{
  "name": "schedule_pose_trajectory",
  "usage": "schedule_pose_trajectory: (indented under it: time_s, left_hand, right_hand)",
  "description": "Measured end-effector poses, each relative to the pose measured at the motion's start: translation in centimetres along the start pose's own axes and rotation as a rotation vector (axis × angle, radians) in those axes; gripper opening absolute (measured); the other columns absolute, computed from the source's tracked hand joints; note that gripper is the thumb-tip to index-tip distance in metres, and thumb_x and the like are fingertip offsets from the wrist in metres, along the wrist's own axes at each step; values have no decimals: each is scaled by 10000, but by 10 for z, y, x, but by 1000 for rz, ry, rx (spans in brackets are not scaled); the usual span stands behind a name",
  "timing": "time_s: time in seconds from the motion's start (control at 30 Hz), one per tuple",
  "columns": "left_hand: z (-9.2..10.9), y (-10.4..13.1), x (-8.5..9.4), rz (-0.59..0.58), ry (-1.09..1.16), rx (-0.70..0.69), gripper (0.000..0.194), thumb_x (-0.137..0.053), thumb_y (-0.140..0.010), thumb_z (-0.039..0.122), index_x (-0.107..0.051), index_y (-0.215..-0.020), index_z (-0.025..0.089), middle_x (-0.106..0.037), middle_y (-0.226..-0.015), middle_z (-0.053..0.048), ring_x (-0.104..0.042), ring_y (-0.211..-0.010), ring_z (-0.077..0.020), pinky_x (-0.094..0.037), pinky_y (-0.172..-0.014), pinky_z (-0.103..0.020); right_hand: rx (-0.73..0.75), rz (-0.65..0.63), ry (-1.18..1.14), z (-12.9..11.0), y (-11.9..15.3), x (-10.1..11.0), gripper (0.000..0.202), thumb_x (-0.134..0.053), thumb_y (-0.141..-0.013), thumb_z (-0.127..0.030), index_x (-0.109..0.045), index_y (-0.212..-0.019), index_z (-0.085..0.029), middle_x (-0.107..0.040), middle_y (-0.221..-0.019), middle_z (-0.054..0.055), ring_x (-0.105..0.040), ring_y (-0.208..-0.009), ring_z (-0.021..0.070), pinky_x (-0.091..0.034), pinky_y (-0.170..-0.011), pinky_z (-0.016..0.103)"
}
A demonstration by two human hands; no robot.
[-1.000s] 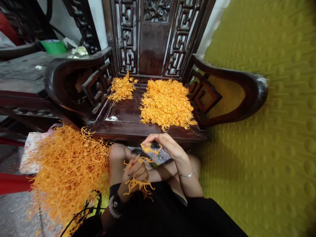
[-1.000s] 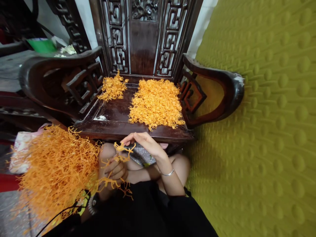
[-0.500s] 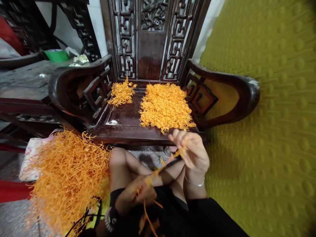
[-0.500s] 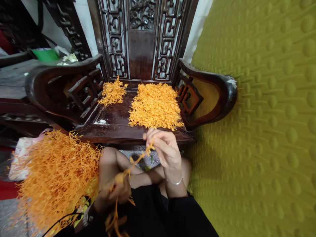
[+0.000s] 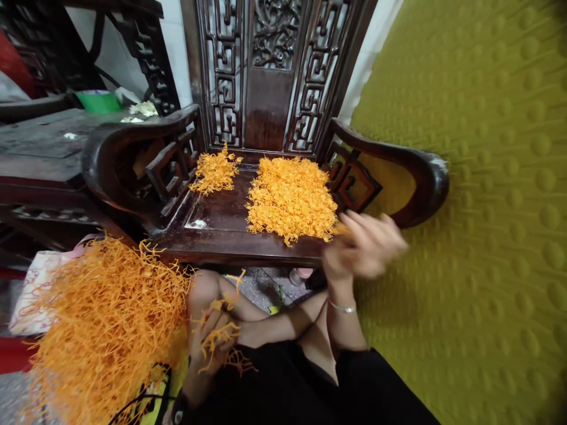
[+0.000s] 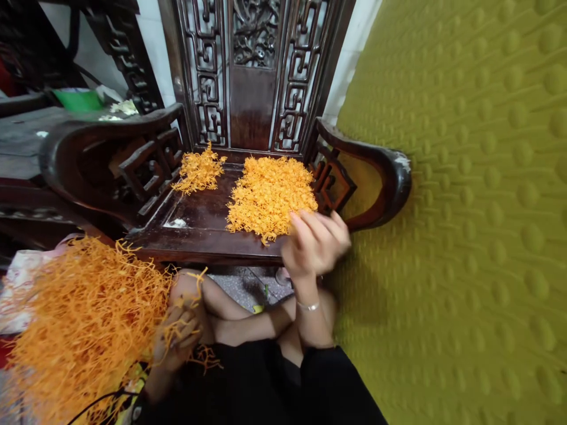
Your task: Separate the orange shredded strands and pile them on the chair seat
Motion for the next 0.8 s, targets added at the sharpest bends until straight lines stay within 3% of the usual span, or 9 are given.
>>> schedule_pose_trajectory:
  time_s: [0.1, 0.17, 0.27, 0.43, 0.53, 0.6, 0.67, 0.73, 0.8]
  left_hand:
    - [3, 1, -8, 74, -11, -116, 468, -664, -855, 304, -432, -465, 189, -71, -472, 60, -36, -370, -73, -132, -296, -188]
    - [4, 0, -15, 122, -66, -141, 543, -652, -849, 311, -326, -433, 185, -21, -483, 58, -3, -384, -81, -77, -305, -215]
    - [5, -3, -25, 131, -86, -116, 625, -694, -807, 298, -198, -447, 175, -1, -485, 62, 4, -396, -76, -65, -327, -227]
    - [2, -10, -29, 111, -15, -71, 555, -636, -843, 222, -229, -469, 174, -10, -482, 70, 10, -401, -72, -83, -337, -203]
    - [-1, -18, -30, 88, 18, -50, 531, -604, -883, 249, -286, -464, 176, -47, -455, 77, -32, -378, -72, -124, -323, -165]
    - [-3, -24, -35, 61, 65, -27, 477, -600, -899, 280, -384, -487, 176, -94, -430, 84, -106, -345, -67, -176, -319, -136]
    - [-3, -30, -42, 53, 114, 29, 368, -580, -920, 335, -534, -589, 179, -242, -409, 75, -287, -339, -68, -286, -347, -126]
    - [-2, -36, -49, 92, 117, 77, 301, -513, -953, 389, -649, -788, 178, -522, -529, 16, -548, -494, -103, -460, -477, -165]
    - [2, -40, -53, 139, 45, 59, 317, -431, -982, 404, -673, -1006, 201, -690, -812, -42, -673, -761, -151, -552, -697, -253]
  right_hand:
    - [210, -226, 172, 21, -1, -46, 255, -490, -883, -218, -694, -1035, -240, -652, -1144, 87, -529, -1168, 292, -383, -1026, 606]
    - [229, -247, 184, 33, 1, -56, 282, -456, -898, -197, -691, -1051, -222, -659, -1165, 86, -543, -1142, 268, -396, -1015, 555]
    - [193, -200, 59, 43, 10, -49, 264, -450, -905, -209, -701, -988, -202, -694, -1061, 85, -591, -1061, 241, -445, -962, 465]
    - [-40, -140, -115, 36, 35, -34, 242, -495, -914, -314, -691, -942, -174, -701, -990, 97, -632, -987, 227, -477, -939, 421]
    - [-240, -346, -329, 20, 59, -34, 279, -574, -894, -420, -666, -1006, -182, -696, -1068, 103, -635, -1046, 228, -463, -999, 421]
    - [-335, -596, -547, 7, 77, -36, 375, -598, -877, -500, -635, -1099, -200, -674, -1156, 109, -620, -1115, 232, -450, -1033, 417]
    - [-407, -841, -769, -6, 97, -37, 495, -592, -863, -574, -584, -1206, -217, -633, -1245, 118, -585, -1189, 234, -437, -1059, 413]
    - [-497, -975, -925, -14, 117, -38, 581, -594, -845, -617, -542, -1272, -226, -583, -1320, 121, -548, -1238, 225, -435, -1063, 386]
    - [-622, -1020, -998, -16, 134, -38, 617, -611, -830, -624, -519, -1297, -231, -542, -1364, 121, -555, -1218, 212, -474, -1005, 345]
Point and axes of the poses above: each hand's wrist, its own y-axis away from the middle knuckle, its own x-axis out of the back of the hand, z = x × y, the point moved 1 cm from there along -y, towards the middle knuckle
